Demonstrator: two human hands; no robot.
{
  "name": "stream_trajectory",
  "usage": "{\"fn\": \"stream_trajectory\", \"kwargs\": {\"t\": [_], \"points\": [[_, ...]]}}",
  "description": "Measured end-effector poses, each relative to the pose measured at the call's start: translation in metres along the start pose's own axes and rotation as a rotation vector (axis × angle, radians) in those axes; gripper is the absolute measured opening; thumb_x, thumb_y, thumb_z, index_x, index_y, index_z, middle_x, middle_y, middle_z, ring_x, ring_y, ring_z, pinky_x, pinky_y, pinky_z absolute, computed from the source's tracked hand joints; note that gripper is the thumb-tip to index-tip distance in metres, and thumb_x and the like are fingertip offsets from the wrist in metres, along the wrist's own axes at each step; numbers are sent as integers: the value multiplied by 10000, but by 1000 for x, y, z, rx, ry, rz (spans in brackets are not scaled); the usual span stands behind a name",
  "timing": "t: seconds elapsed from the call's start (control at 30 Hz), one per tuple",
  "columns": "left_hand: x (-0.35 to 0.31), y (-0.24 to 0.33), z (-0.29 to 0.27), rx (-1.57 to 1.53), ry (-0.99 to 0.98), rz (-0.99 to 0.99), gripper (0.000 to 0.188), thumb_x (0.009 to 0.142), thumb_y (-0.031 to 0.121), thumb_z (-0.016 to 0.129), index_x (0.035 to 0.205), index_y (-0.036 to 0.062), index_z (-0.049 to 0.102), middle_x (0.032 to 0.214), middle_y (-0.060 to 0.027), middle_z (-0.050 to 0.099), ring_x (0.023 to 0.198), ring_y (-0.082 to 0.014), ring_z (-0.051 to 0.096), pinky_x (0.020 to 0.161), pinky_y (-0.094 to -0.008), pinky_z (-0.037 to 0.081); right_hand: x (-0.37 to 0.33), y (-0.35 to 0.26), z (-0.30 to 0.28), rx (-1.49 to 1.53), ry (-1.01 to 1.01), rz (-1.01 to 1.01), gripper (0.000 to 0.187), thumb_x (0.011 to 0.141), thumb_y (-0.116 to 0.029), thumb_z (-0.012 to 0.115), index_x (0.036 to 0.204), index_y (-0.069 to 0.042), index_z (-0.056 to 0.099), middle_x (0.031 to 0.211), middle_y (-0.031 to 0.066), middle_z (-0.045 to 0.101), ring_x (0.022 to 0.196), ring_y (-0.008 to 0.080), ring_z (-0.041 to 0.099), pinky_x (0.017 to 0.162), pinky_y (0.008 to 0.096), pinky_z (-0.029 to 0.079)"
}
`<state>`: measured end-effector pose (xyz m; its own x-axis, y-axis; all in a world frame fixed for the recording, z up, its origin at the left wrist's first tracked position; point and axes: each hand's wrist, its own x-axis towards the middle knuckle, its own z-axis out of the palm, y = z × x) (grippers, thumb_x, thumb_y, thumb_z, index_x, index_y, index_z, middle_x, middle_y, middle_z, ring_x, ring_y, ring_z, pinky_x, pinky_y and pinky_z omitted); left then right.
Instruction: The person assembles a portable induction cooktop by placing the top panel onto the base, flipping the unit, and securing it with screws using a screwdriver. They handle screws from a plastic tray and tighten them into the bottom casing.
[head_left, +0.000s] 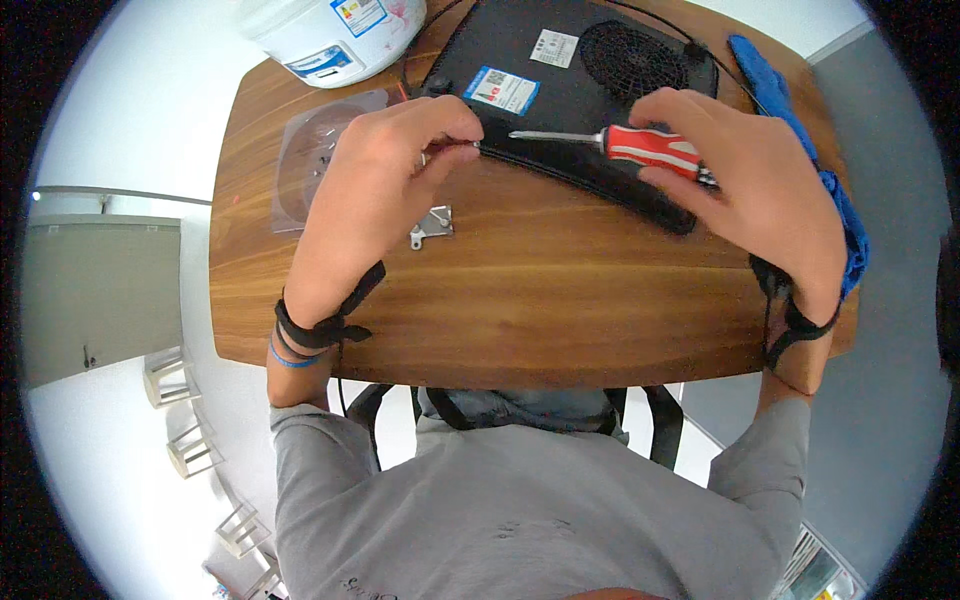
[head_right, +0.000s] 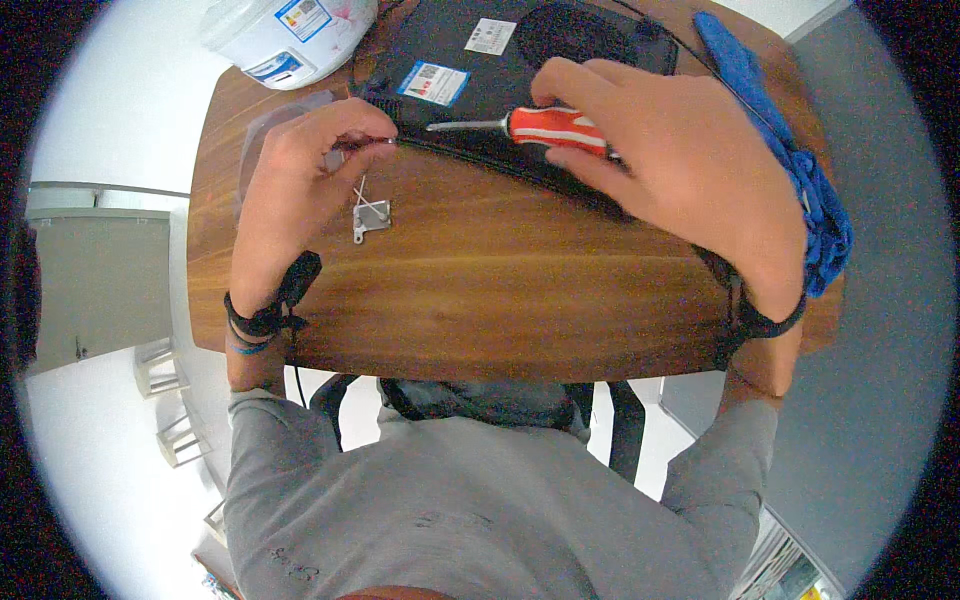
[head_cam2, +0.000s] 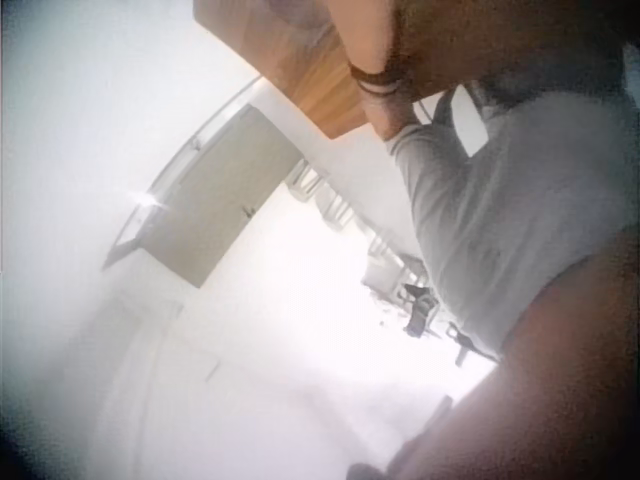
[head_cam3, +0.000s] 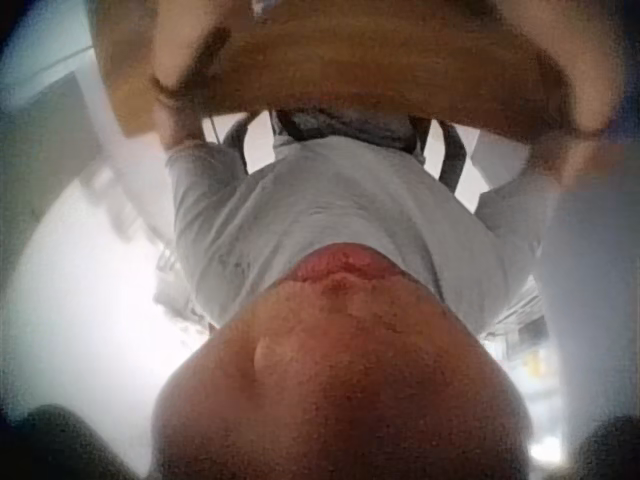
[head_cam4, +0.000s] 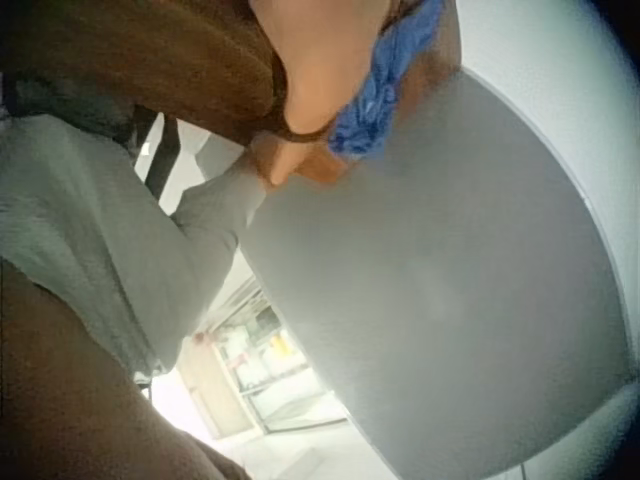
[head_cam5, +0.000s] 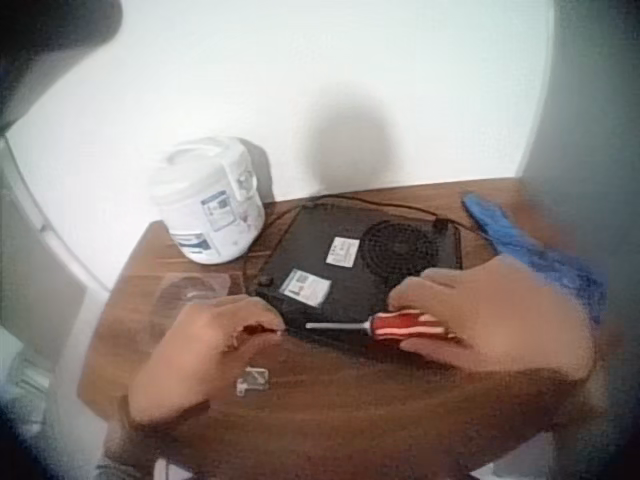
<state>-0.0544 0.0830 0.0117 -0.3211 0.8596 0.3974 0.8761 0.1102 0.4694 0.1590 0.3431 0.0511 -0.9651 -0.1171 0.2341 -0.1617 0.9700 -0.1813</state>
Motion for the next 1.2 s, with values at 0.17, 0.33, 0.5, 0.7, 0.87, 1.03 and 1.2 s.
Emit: {"fn": "stream_trajectory", "kwargs": {"t": [0.17,0.33,0.5,0.7,0.87,1.03,1.2], "points": [[-4,-5,-1,2,-64,-79,174,918,20,851,1071,39,769,933,-94,799,850,-215,781,735,-331,595,7,-1,-3,-11,8,-18,387,928,-153,820,1295,-126,702,1059,126,720,867,408,707,725,449,547],[-5,-10,2,-32,-67,-58,162,920,23,848,1057,38,763,933,-86,788,824,-206,763,715,-326,586,12,-7,3,-46,-45,7,401,905,-138,833,1288,-130,714,1023,127,701,848,397,706,708,445,545],[-4,-14,2,-41,-95,-17,142,930,29,840,1043,33,753,943,-82,776,796,-204,743,705,-327,582,14,-8,4,-40,-40,-9,422,891,-124,838,1296,-117,718,1026,128,704,850,397,711,704,450,552],[-5,-17,2,-1,-76,43,142,937,51,841,1040,28,746,938,-89,772,794,-214,745,707,-332,583,16,-10,6,-35,-61,-32,448,870,-108,844,1301,-106,720,1036,128,712,866,395,722,714,450,562],[-6,-17,3,-28,-70,21,141,941,60,841,1040,34,743,934,-92,770,790,-215,747,699,-333,583,16,-11,6,-30,-35,-47,459,866,-95,851,1305,-99,719,1026,127,709,853,390,719,706,451,558],[-3,-17,3,-34,-63,57,155,940,57,842,1054,42,737,932,-92,766,784,-211,743,689,-327,581,15,-14,2,-41,-45,-45,447,875,-99,856,1302,-91,721,1021,130,704,844,384,715,700,447,555],[-6,-15,3,-12,-65,53,165,942,47,838,1058,40,720,906,-87,745,774,-211,739,682,-325,579,16,-10,7,-30,-17,-64,435,877,-111,862,1290,-91,728,1007,132,692,845,381,711,699,449,550]]}}
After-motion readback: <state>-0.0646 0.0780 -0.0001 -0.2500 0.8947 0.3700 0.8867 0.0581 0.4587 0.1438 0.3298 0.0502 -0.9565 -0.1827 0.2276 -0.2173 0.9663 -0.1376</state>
